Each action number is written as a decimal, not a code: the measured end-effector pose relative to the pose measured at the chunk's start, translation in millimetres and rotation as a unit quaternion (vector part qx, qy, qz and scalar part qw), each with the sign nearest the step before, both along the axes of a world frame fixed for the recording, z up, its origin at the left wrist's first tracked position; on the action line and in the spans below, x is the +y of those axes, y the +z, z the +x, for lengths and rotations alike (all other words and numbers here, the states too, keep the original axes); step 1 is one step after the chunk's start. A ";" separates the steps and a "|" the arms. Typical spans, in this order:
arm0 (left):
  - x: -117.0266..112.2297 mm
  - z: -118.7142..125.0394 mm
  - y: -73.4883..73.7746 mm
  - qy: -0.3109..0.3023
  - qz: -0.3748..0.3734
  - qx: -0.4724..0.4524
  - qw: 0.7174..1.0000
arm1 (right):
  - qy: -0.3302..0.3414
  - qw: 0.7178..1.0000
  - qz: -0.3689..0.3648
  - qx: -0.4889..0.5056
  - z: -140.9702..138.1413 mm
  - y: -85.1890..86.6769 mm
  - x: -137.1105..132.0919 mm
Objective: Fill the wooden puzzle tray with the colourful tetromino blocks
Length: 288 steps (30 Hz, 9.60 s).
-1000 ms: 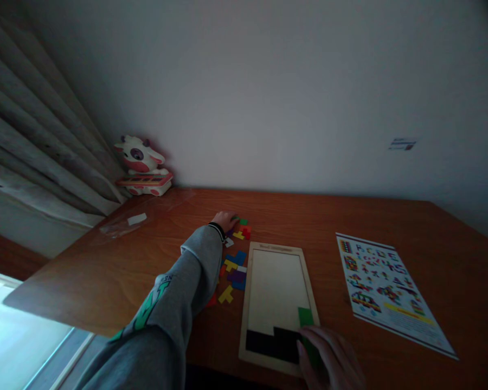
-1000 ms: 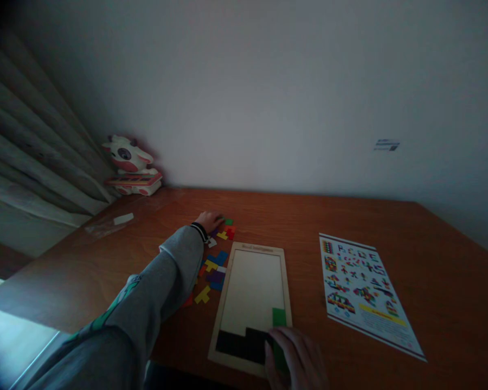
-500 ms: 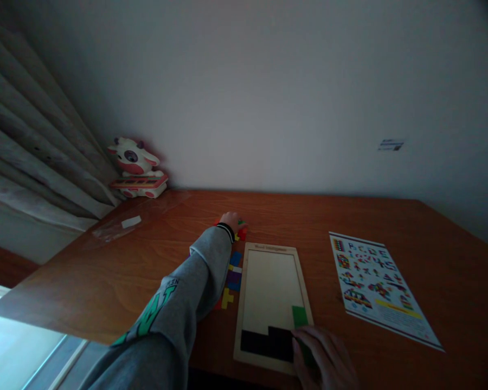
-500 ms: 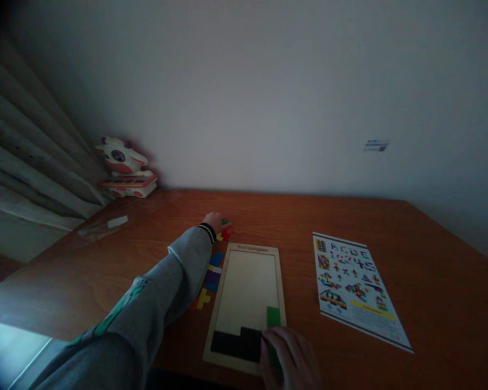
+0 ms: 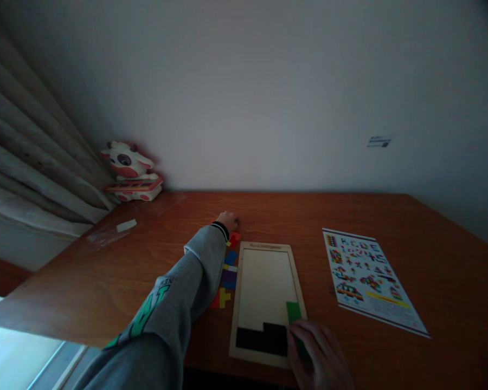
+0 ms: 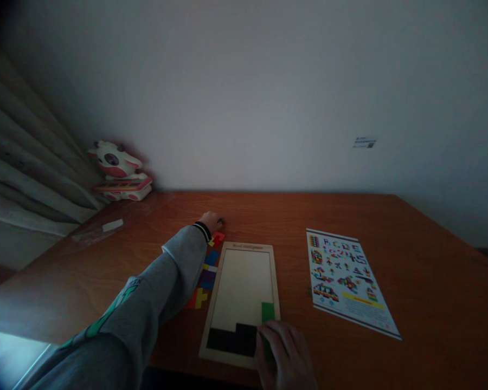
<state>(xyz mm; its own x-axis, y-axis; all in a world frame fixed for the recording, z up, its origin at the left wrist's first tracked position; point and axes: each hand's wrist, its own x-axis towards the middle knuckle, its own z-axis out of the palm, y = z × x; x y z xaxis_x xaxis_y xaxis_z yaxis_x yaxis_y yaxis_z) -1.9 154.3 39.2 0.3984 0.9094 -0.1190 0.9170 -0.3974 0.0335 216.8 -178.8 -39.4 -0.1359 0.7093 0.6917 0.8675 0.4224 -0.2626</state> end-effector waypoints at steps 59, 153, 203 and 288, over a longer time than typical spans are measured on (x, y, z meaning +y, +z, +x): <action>-256.6 -8.2 -62.0 -0.278 0.122 -0.373 0.877 | 0.132 0.988 -0.079 -0.035 7.3 20.8 17.3; -237.4 -105.7 -90.8 0.116 0.310 -0.201 0.922 | -0.045 0.976 -0.172 0.128 27.7 -12.8 27.6; -255.8 -100.8 -54.4 -0.074 0.194 -0.241 0.948 | -0.046 0.983 -0.157 0.082 24.3 -2.5 20.4; -257.3 -110.0 -58.4 0.007 0.231 -0.293 0.928 | -0.036 0.986 -0.154 0.053 36.2 -13.6 23.1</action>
